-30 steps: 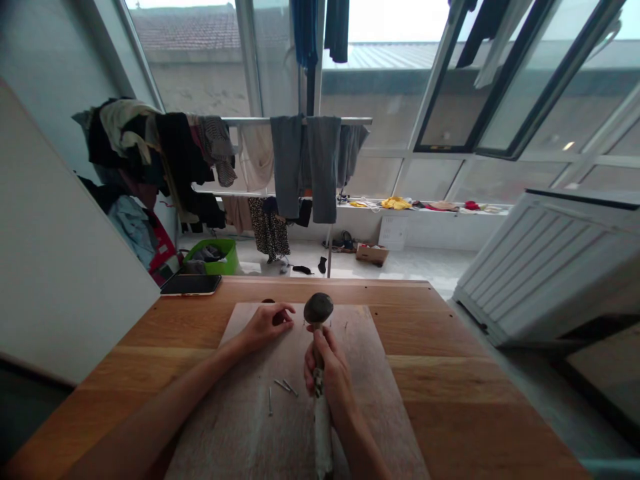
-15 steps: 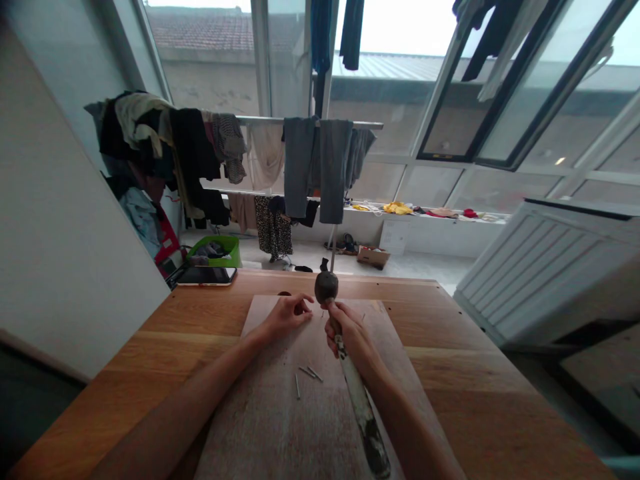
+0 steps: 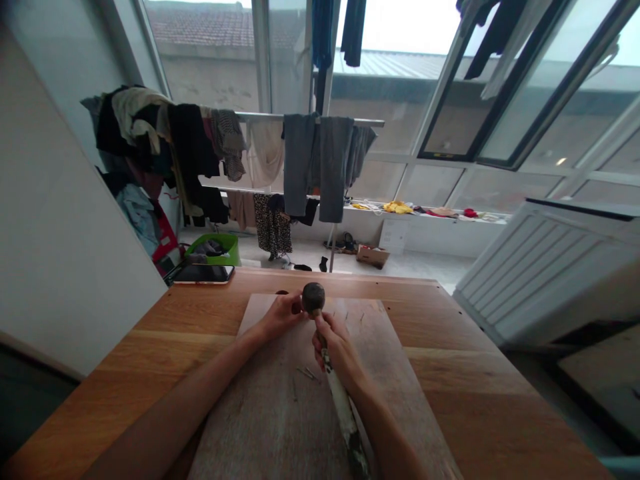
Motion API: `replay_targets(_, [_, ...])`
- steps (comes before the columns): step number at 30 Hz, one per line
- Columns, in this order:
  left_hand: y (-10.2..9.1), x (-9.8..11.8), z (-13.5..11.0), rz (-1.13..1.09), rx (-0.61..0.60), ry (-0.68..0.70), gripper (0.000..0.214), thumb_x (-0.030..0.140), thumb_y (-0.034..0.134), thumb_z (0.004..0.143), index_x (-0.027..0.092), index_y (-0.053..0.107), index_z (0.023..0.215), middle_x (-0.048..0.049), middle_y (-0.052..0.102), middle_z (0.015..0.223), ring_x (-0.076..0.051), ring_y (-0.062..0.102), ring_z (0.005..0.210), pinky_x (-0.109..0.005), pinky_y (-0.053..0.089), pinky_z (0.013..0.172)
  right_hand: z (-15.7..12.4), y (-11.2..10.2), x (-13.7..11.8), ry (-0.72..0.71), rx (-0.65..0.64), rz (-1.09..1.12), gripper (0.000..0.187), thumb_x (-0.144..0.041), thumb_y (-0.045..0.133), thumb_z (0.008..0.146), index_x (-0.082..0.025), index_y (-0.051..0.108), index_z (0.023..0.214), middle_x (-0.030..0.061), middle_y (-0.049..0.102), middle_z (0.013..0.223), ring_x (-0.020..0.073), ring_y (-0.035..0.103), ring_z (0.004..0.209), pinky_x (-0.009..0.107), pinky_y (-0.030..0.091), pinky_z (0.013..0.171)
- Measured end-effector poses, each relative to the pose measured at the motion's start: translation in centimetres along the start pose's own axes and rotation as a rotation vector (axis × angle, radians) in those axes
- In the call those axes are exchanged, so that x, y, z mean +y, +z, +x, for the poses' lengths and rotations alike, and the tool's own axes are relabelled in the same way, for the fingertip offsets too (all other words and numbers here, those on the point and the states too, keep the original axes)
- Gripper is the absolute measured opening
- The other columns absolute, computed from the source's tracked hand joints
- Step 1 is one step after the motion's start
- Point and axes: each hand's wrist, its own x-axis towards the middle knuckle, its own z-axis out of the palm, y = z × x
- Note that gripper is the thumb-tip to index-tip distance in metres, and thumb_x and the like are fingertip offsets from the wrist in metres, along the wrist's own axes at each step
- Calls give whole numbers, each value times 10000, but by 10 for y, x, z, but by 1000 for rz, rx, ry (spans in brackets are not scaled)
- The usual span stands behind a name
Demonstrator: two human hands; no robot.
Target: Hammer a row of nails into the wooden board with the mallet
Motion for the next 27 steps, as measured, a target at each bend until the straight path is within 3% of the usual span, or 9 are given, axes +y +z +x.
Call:
replay_targets(9, [-1,2,0,10,16,6,265,132,703,715,161,666,976,64,560,637,-90,503,567,-183,375,554,-4,8,0,-24,8,12,494,-640,639,785,-202,552,994,-115,460,493,66,414,302,163,275,284])
replay_targets(18, [-2,3,0,27,13,-16,327,118,705,706,170,674,1027,67,583,638,-89,511,563,-183,390,561,-3,9,1,-34,29,24,496,-645,636,788,-204,559,1003,-115,460,496,65,421,303,162,270,288])
replay_targets(23, [-2,6,-1,34,-1,-2,241,129,699,731,160,679,969,50,601,655,-94,524,589,-188,397,570,-4,9,2,-41,28,48,489,-631,658,779,-196,566,984,-112,466,492,66,421,308,159,282,282])
replay_targets(27, [-3,4,1,20,-15,-14,257,170,698,749,154,649,1001,23,639,754,-90,543,587,-196,423,565,-5,8,-2,-83,39,84,496,-632,665,768,-199,568,990,-114,458,494,72,429,315,166,299,281])
